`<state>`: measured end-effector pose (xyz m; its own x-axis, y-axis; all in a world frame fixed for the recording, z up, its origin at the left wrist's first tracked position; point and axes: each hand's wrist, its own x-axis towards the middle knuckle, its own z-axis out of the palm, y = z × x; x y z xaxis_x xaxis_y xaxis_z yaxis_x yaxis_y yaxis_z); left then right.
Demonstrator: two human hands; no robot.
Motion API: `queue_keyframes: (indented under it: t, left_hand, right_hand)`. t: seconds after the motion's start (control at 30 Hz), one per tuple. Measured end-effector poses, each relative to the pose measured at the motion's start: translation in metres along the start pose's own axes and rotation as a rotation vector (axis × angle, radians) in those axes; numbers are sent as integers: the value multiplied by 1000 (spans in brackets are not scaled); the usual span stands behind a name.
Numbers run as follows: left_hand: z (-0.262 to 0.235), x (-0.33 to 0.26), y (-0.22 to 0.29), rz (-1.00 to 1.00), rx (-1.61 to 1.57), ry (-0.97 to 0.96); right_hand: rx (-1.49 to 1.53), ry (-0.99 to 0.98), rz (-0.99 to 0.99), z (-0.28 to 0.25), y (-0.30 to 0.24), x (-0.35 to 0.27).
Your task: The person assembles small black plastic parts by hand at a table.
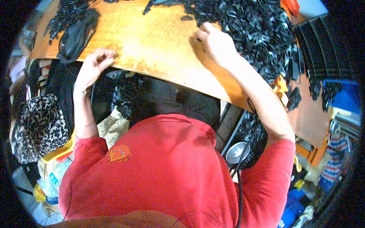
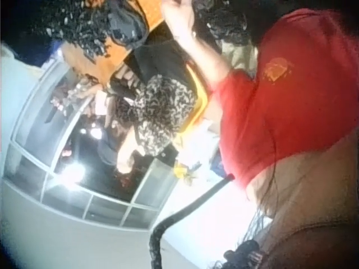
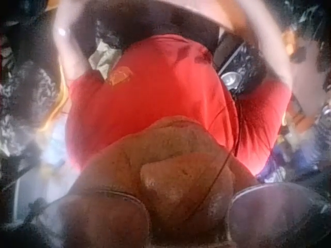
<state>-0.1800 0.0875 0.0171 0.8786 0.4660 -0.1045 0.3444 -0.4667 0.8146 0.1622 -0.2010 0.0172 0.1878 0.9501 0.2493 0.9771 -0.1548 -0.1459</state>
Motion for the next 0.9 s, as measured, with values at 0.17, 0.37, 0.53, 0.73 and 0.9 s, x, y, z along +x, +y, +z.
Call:
queue_keyframes:
  t: [0.17, 0.37, 0.53, 0.73, 0.9]
  left_hand:
    - [46, 95, 14, 216, 114, 361]
    - [74, 213, 6, 182, 421, 628]
    - [75, 233, 16, 58, 451, 565]
    - [82, 200, 28, 55, 401, 558]
    - [99, 159, 32, -23, -129, 278]
  right_hand:
    - [-151, -103, -32, 13, 3, 16]
    - [-211, -159, -66, 10, -5, 48]
    - [-190, -260, -18, 16, -7, 67]
    - [-77, -143, -164, 23, -17, 65]
    - [277, -12, 51, 19, -35, 57]
